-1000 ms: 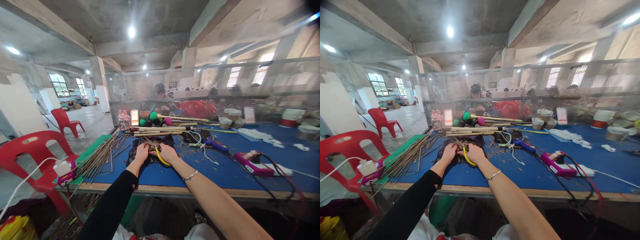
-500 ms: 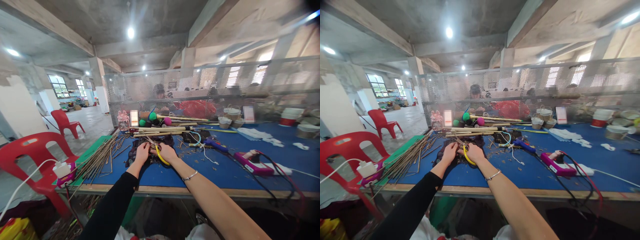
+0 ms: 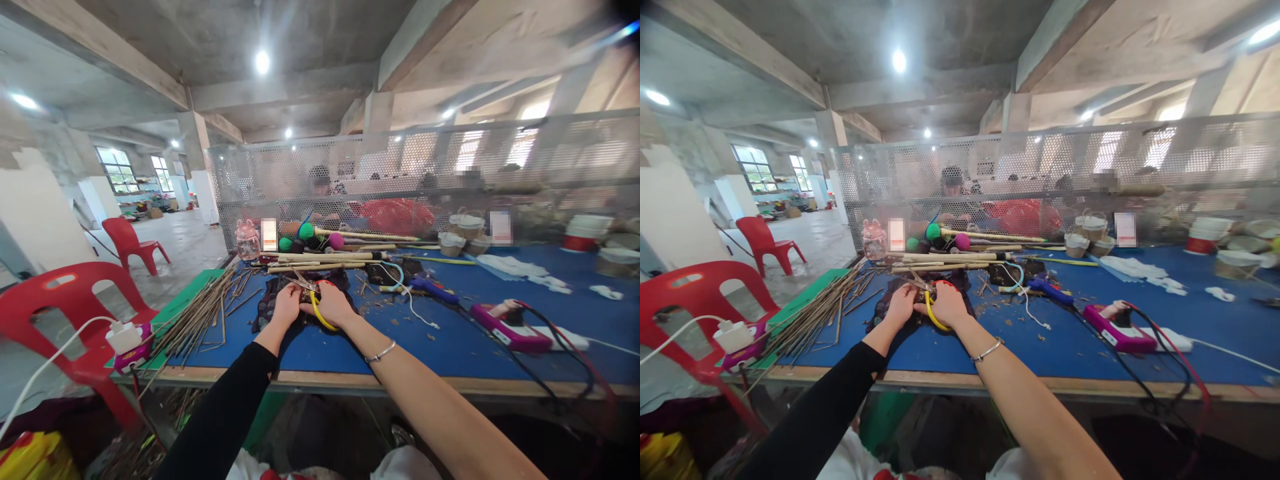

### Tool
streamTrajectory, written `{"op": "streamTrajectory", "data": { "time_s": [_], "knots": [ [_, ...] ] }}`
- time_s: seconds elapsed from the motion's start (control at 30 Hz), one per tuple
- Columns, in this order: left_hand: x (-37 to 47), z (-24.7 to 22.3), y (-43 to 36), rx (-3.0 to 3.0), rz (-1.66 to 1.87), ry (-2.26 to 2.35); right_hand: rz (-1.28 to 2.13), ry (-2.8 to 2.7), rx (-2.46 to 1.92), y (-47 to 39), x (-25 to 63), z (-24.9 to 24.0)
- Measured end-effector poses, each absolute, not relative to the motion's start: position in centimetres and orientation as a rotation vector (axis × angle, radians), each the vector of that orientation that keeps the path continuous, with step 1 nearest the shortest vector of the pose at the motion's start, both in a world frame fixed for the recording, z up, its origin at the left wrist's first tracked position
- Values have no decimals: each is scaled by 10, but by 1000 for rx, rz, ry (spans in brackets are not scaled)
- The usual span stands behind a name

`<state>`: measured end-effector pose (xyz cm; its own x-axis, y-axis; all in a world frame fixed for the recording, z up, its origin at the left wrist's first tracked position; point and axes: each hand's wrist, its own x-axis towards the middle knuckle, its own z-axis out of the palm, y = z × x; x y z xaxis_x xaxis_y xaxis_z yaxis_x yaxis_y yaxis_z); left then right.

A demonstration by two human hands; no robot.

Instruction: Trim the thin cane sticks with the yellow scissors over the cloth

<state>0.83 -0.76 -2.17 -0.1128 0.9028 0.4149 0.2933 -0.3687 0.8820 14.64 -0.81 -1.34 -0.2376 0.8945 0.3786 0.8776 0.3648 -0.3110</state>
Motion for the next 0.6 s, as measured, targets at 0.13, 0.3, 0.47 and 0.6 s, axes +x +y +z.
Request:
{"op": "streamTrajectory", "data": {
  "time_s": [0.13, 0.3, 0.47, 0.6],
  "knots": [
    [8, -20, -8, 1670, 1513, 1336, 74, -2162, -1593, -10, 145, -10],
    [6, -22, -7, 1669, 1526, 1362, 91, -2171, -1694, -13, 147, -7],
    [5, -27, -4, 1651, 1524, 1371, 100, -2180, -1747, -12, 149, -8],
    [5, -32, -2, 1560, 1517, 1399, 141, -2159, -1758, -11, 149, -7]
  ]
}}
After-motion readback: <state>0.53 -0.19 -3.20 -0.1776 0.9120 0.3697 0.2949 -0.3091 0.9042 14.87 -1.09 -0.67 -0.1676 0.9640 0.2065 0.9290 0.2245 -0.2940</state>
